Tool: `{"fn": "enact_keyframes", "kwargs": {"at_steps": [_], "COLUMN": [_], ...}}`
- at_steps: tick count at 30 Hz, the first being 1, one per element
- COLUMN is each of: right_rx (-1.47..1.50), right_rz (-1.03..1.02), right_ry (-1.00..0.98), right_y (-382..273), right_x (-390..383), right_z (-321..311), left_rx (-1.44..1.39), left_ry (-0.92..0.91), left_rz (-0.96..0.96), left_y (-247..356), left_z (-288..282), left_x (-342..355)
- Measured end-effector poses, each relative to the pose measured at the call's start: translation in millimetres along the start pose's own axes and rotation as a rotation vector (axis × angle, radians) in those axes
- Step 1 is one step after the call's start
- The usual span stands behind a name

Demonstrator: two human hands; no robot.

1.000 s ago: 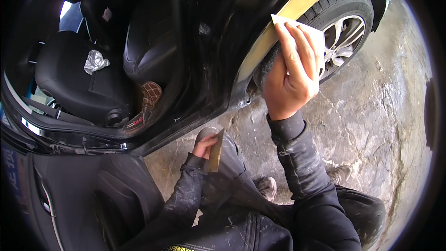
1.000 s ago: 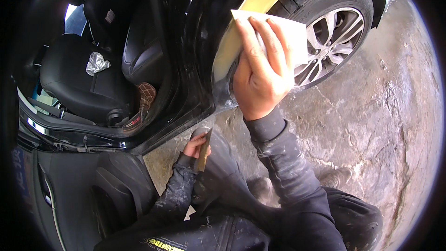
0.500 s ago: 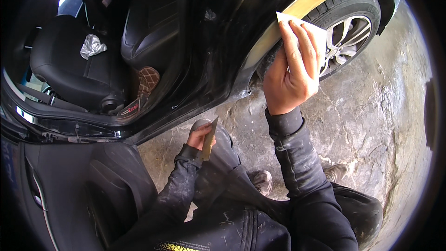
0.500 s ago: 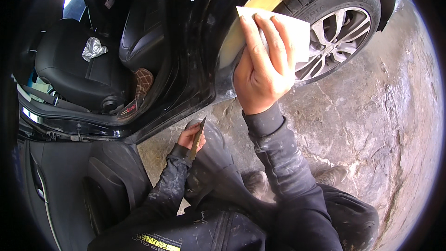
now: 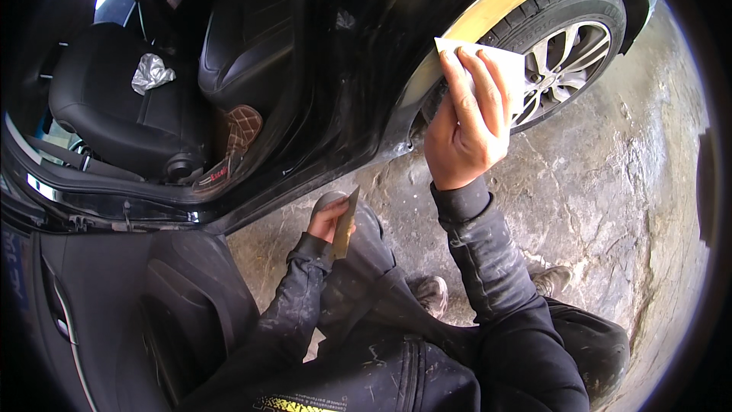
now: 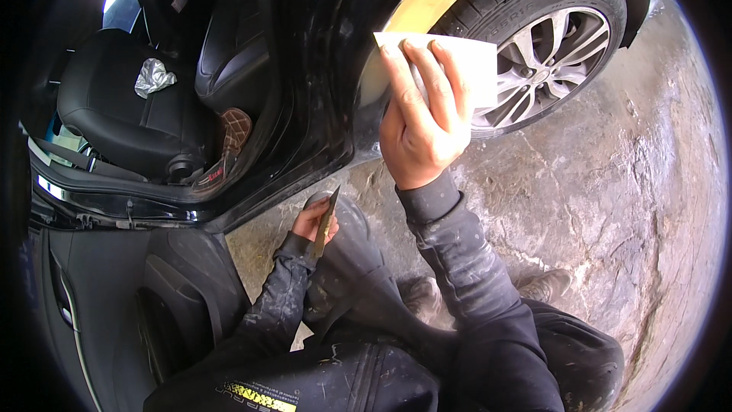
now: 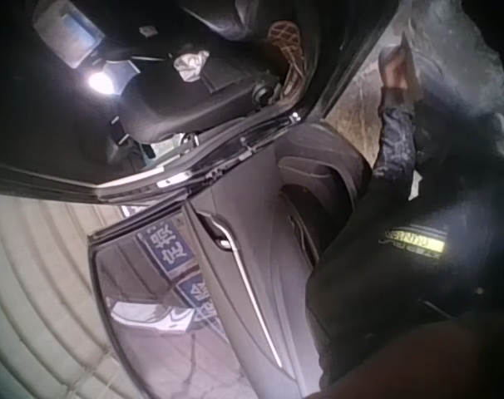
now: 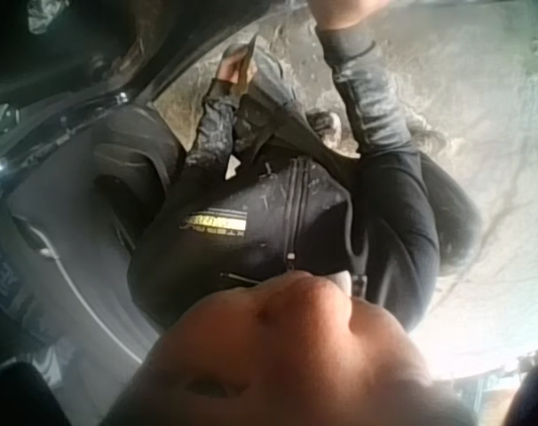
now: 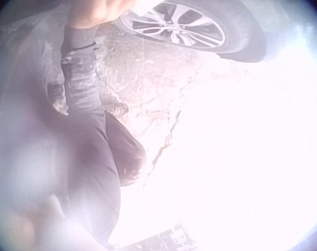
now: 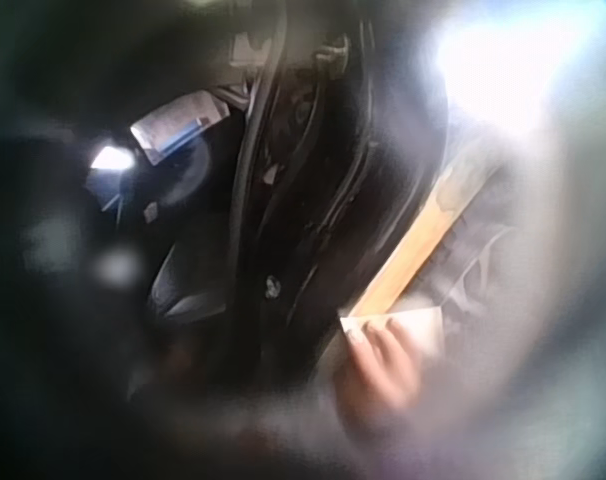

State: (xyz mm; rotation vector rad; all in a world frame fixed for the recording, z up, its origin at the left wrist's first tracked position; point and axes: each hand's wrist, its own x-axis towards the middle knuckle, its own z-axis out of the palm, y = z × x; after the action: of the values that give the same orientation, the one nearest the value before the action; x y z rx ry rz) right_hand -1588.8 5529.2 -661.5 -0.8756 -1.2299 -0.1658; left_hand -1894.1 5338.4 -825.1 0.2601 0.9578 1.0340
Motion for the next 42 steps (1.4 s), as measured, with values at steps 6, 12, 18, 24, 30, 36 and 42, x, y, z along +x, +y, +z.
{"fn": "enact_keyframes", "kwargs": {"at_steps": [6,12,18,24,30,36,42], "right_rx": [-0.004,0.004,-0.008,0.005,0.017,0.014,0.032], "right_rz": [0.001,-0.011,0.008,-0.003,0.002,-0.022,-0.034], "right_ry": [-0.038,-0.053,-0.09,-0.117,-0.138,-0.173,-0.235], "right_y": [-2,-5,-10,-13,-14,-14,-12], "right_x": [-11,-22,-36,-51,-65,-79,-96], "right_z": [-1,-1,-1,0,2,1,0], "left_rx": [0.013,0.026,0.021,0.067,0.066,0.028,-0.018], "left_ry": [0.201,0.175,0.011,0.145,0.209,0.153,-0.058], "left_rz": [0.001,-0.001,-0.023,-0.002,0.039,0.037,-0.002], "left_y": [0,-1,1,-2,-2,-3,-3], "left_z": [17,9,-4,5,23,12,-12], "left_x": [-3,-1,-1,0,-3,0,3]}}
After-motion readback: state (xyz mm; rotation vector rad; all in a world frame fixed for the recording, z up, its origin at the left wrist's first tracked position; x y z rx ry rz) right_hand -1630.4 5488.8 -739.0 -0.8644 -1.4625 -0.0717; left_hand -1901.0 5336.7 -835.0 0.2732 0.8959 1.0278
